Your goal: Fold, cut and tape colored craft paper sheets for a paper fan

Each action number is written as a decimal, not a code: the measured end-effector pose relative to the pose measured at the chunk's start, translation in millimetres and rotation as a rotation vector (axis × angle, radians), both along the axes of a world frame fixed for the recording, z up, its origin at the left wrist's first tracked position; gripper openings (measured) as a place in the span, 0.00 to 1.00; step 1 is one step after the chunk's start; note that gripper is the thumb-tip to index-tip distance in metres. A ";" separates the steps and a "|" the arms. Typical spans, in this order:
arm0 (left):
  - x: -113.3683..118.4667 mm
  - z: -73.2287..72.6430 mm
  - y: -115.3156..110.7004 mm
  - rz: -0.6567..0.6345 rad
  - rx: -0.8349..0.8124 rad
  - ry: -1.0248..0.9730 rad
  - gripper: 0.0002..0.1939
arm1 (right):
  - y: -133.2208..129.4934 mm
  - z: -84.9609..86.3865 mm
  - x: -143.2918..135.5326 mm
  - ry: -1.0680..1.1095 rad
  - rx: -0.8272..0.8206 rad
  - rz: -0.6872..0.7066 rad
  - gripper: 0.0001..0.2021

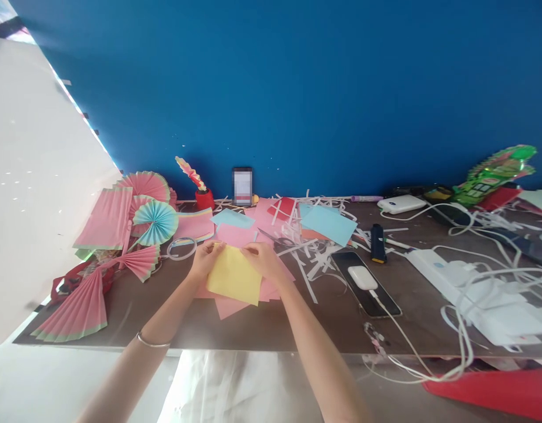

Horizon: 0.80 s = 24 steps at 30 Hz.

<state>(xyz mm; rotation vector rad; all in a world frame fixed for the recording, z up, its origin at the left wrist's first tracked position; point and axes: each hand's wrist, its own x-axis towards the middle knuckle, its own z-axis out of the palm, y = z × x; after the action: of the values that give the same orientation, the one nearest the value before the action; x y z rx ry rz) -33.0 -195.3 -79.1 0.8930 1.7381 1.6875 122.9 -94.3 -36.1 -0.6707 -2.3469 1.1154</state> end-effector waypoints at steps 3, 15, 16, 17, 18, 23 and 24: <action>-0.7 0.9 -0.7 -0.034 -0.026 -0.065 0.18 | 1.0 -1.6 0.3 -0.013 0.019 0.021 0.14; -0.1 1.1 2.0 -0.142 -0.108 -0.120 0.20 | 6.3 14.1 12.5 -0.163 0.139 0.105 0.15; 0.6 1.3 2.0 -0.144 -0.111 -0.118 0.20 | 6.7 15.1 12.6 -0.178 0.151 0.099 0.15; 1.5 1.6 1.7 -0.143 -0.114 -0.112 0.20 | 7.0 16.1 12.0 -0.186 0.157 0.097 0.14; 2.3 2.0 1.4 -0.140 -0.117 -0.105 0.20 | 6.9 17.0 10.8 -0.186 0.157 0.099 0.13; 5.4 4.5 -0.3 -0.123 -0.106 -0.043 0.19 | 5.3 24.3 -1.6 -0.213 0.163 0.135 0.16; 5.4 4.7 -0.5 -0.117 -0.102 -0.027 0.18 | 5.5 25.7 -4.3 -0.230 0.158 0.145 0.17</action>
<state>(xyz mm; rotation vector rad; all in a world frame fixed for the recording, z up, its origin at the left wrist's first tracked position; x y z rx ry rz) -27.6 -195.8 -74.4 0.9027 1.7040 1.5155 118.6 -88.8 -10.3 -0.6081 -2.6837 0.9410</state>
